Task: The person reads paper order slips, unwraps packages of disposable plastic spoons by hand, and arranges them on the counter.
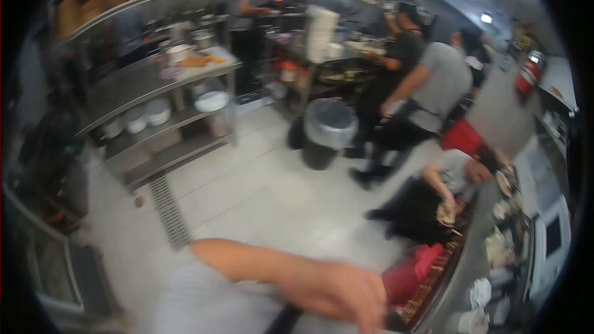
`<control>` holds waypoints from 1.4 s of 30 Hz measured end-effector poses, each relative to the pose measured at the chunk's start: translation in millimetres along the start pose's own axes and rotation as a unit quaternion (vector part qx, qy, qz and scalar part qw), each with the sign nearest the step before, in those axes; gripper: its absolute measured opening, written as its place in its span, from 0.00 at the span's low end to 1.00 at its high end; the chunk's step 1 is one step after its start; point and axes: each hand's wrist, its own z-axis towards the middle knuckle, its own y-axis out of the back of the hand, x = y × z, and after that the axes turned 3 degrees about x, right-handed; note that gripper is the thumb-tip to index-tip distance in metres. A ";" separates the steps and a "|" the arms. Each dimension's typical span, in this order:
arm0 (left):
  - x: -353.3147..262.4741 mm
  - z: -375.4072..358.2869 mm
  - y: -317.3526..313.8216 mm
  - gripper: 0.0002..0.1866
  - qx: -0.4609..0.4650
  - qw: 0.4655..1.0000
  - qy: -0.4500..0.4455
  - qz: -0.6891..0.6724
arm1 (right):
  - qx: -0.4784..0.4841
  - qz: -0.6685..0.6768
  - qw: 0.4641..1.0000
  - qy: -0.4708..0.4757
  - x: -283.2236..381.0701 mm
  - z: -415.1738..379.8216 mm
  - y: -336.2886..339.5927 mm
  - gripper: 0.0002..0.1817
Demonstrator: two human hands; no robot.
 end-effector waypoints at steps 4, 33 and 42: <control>19.8 46.3 -32.4 0.11 0.162 0.971 -0.065 -0.163 | 0.007 0.057 0.993 -0.103 -31.0 -34.7 3.2 0.39; 77.9 183.6 -244.7 0.08 0.342 0.845 -0.056 -0.408 | 0.009 0.121 0.956 -0.267 -25.9 -56.6 3.4 0.37; -33.8 224.0 -351.8 0.06 0.071 0.787 -0.612 0.037 | -0.037 0.250 0.964 -0.082 31.2 -151.4 14.2 0.30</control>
